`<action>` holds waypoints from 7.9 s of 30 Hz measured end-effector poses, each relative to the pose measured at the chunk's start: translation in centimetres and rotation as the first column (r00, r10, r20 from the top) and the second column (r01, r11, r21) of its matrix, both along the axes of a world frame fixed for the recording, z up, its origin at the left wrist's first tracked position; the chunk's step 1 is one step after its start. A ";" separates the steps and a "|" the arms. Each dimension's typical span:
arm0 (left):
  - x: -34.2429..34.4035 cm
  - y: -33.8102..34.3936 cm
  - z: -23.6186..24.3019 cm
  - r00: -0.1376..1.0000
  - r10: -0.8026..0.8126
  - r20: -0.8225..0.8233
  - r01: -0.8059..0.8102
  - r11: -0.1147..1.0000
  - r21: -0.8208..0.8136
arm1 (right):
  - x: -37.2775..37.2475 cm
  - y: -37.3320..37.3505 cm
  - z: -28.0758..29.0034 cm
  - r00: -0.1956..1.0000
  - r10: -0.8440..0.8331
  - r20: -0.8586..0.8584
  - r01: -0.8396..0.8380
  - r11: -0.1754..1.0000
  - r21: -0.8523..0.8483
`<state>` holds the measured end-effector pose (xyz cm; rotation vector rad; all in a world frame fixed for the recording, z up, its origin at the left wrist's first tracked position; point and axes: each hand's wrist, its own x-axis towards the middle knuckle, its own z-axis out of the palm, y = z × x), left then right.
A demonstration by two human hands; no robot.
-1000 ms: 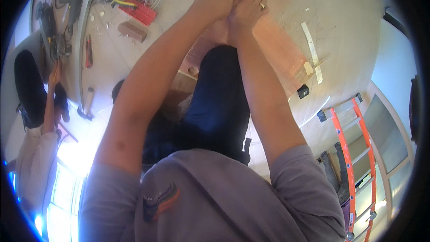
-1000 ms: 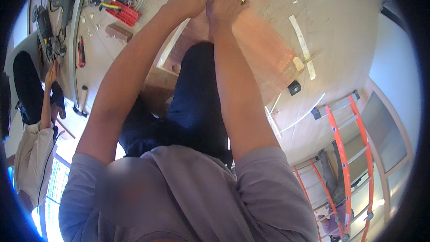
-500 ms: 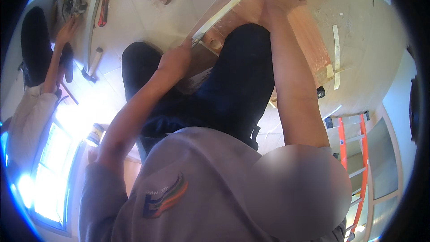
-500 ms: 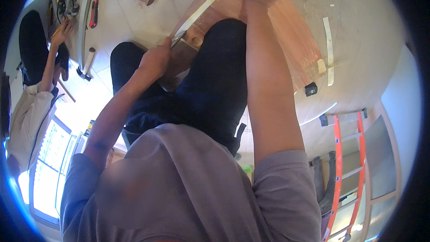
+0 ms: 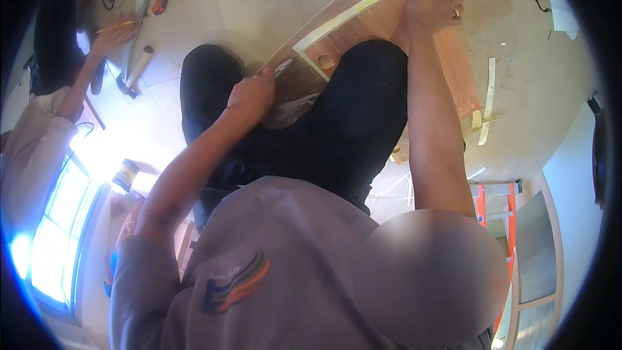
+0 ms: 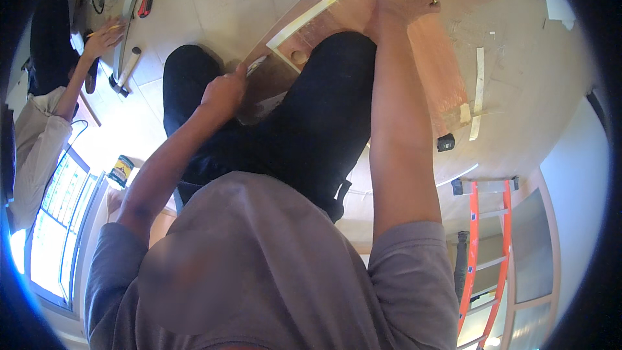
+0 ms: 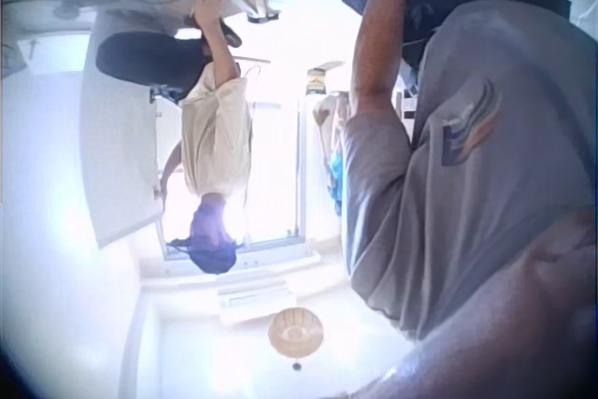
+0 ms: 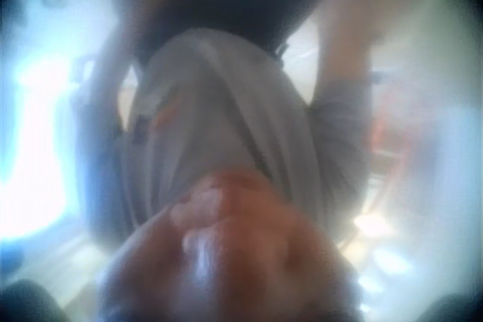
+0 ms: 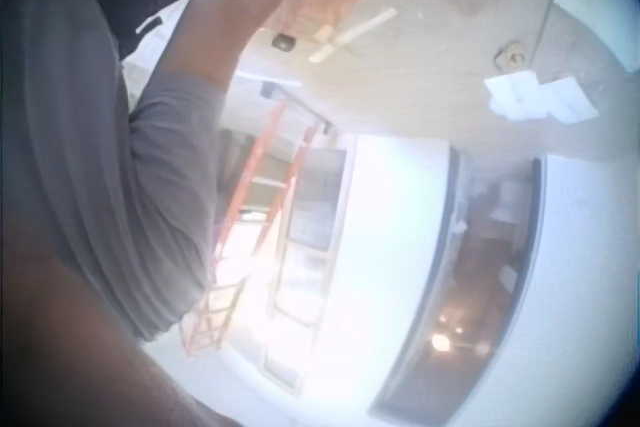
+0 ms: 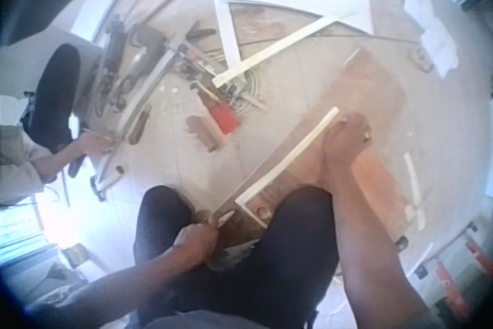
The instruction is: The person kneels on the floor and applies thin edge-banding strips to the edges of a white rectangular panel. They align each strip, press it down, and trim the ends with a utility knife. The person flips the panel to work on multiple edges and sets trimmed pieces aside.
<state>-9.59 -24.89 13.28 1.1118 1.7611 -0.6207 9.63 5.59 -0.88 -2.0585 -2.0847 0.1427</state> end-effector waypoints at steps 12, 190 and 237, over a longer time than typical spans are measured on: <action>4.0 18.7 -4.8 0.954 0.154 0.258 -0.278 0.781 0.560 | -0.4 -0.1 1.4 0.998 -0.032 -0.058 0.031 0.999 -0.027; 2.2 -0.5 -8.7 0.175 0.656 0.734 -0.909 0.395 -0.136 | 13.6 -35.3 6.5 -0.684 -0.580 -0.441 -0.364 0.796 -0.483; 0.4 4.9 -11.0 0.591 0.463 0.660 -0.784 0.522 0.336 | 23.9 -29.4 1.1 0.453 -0.544 -0.706 0.126 0.823 -0.554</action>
